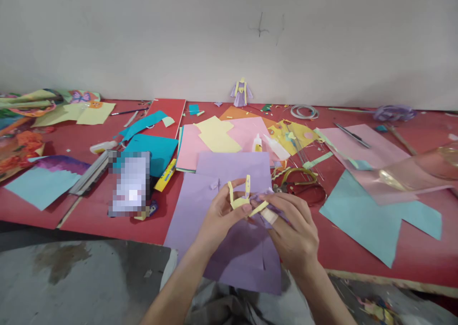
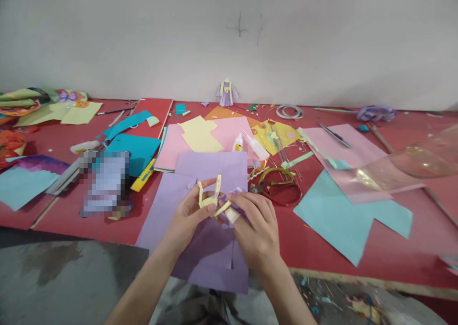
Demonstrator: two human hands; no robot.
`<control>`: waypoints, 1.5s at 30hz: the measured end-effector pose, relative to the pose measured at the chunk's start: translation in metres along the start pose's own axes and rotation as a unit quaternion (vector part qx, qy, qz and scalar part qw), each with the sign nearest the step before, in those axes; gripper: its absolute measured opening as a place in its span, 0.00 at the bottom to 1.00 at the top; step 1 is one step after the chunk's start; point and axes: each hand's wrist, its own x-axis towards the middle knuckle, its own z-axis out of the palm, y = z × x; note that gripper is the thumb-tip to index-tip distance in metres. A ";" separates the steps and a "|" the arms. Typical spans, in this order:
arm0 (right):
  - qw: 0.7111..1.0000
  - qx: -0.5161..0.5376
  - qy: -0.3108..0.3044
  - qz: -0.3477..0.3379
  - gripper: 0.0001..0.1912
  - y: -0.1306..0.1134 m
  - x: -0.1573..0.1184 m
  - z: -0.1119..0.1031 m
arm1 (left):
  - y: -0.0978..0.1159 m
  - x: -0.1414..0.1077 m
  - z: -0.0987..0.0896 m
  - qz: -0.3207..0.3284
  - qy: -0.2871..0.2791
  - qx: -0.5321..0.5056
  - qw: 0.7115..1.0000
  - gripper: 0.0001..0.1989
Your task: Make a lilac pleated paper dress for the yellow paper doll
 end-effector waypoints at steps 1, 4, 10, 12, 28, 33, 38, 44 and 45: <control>1.000 0.001 -0.007 0.001 0.15 0.000 0.000 0.000 | 0.000 0.000 0.000 -0.005 0.009 0.002 1.000 0.28; 1.000 0.010 -0.011 0.001 0.16 -0.001 0.001 0.001 | -0.001 0.000 0.001 -0.014 0.021 -0.005 1.000 0.26; 1.000 0.019 -0.023 -0.004 0.18 0.001 0.002 0.001 | -0.003 0.000 0.000 -0.020 0.034 -0.012 0.999 0.27; 0.999 0.019 -0.028 -0.002 0.19 0.002 0.001 0.000 | -0.003 0.000 0.000 -0.021 0.039 -0.006 0.999 0.27; 1.000 0.007 -0.028 -0.007 0.19 0.002 0.002 0.000 | -0.002 -0.001 -0.003 -0.017 0.030 0.020 0.999 0.25; 0.999 0.003 -0.033 -0.005 0.19 0.001 0.003 0.000 | -0.003 0.000 -0.004 -0.017 0.024 0.029 0.999 0.26; 1.000 0.002 -0.023 -0.008 0.21 0.000 0.003 0.001 | -0.005 0.002 -0.006 0.002 0.013 0.037 0.999 0.24; 0.999 0.021 -0.010 0.043 0.19 0.002 0.005 0.003 | -0.004 0.003 -0.005 -0.007 0.010 0.058 0.998 0.26; 0.998 0.025 -0.007 0.052 0.19 0.002 0.005 0.003 | -0.004 0.003 -0.005 -0.010 0.015 0.065 0.998 0.26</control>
